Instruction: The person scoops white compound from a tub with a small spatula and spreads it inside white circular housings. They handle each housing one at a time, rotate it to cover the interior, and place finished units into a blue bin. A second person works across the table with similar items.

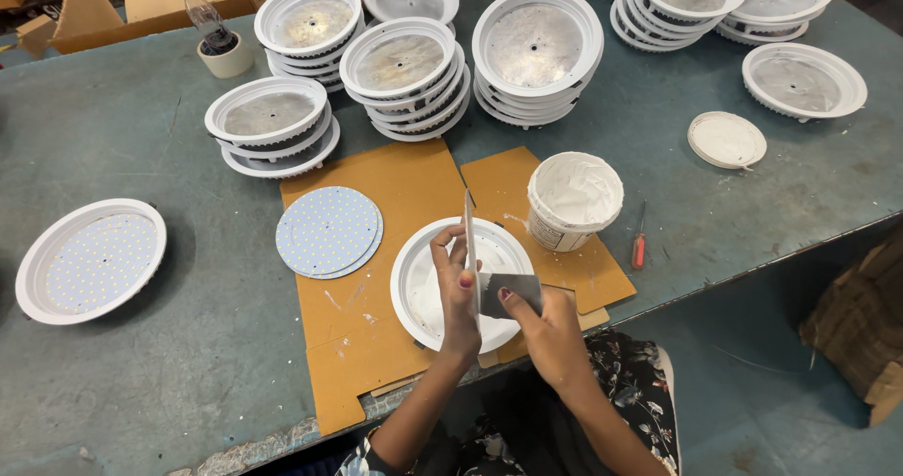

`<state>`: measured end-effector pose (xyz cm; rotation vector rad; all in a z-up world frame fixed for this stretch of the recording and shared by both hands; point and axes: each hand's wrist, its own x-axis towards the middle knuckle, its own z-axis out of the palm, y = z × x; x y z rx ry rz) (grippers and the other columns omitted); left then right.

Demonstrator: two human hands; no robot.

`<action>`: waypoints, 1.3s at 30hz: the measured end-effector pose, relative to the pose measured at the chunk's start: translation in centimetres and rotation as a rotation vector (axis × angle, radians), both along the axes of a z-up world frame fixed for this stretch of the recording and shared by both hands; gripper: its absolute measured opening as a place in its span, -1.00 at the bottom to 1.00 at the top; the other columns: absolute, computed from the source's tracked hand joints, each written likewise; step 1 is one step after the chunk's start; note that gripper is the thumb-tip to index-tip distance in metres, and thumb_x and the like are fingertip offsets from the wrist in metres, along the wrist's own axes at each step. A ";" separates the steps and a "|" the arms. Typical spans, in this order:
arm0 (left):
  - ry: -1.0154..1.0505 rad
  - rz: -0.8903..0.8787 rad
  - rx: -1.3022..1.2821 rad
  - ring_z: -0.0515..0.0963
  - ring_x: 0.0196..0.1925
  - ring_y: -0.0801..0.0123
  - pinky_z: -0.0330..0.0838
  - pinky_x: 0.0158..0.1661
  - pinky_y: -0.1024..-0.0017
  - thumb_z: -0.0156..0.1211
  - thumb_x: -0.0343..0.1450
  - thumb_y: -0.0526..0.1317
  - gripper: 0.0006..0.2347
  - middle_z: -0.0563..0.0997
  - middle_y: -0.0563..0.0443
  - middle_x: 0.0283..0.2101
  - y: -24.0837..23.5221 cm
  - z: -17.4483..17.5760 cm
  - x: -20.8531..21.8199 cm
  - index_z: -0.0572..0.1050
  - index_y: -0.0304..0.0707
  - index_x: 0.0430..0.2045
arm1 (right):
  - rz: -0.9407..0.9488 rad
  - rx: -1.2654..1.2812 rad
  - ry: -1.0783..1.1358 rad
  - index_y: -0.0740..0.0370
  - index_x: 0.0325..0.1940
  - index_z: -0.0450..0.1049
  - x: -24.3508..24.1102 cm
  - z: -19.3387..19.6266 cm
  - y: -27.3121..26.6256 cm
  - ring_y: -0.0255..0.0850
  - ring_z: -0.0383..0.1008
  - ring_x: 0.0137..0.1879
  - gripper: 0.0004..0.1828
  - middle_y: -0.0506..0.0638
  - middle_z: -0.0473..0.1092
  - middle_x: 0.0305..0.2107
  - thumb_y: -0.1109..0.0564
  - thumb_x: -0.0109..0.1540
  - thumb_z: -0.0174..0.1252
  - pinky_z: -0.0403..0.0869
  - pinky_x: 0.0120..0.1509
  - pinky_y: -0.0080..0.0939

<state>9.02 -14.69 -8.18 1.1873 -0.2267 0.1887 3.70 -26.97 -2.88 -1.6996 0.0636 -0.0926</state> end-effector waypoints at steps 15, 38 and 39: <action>0.073 -0.026 -0.123 0.36 0.24 0.14 0.28 0.19 0.09 0.06 0.27 0.43 -0.07 0.28 -0.09 0.32 0.5 0.5 -0.3 0.08 -0.21 0.45 | -0.070 0.064 -0.004 0.44 -0.18 0.61 3.8 3.4 -2.4 -0.38 0.40 -0.32 -0.65 0.02 0.49 -0.45 0.02 0.30 0.18 0.40 -0.21 -0.26; 0.145 -0.113 -0.081 0.40 0.17 0.38 0.31 0.06 0.37 0.06 0.24 0.45 -0.03 0.40 -0.01 0.17 0.3 0.3 -0.7 0.16 -0.33 0.41 | 0.015 -0.245 -0.092 0.35 -0.12 0.62 4.9 4.7 -0.4 -0.11 0.56 -0.36 -0.72 0.15 0.59 -0.46 0.09 0.22 0.23 0.49 -0.24 -0.15; 0.151 -0.124 -0.125 0.40 0.16 0.37 0.32 0.07 0.37 0.06 0.25 0.43 -0.07 0.40 0.00 0.16 0.3 -0.1 -0.6 0.16 -0.30 0.40 | 0.020 -0.252 -0.174 0.35 -0.08 0.60 4.7 4.8 -0.1 -0.14 0.59 -0.31 -0.73 0.14 0.59 -0.40 0.13 0.22 0.24 0.51 -0.20 -0.16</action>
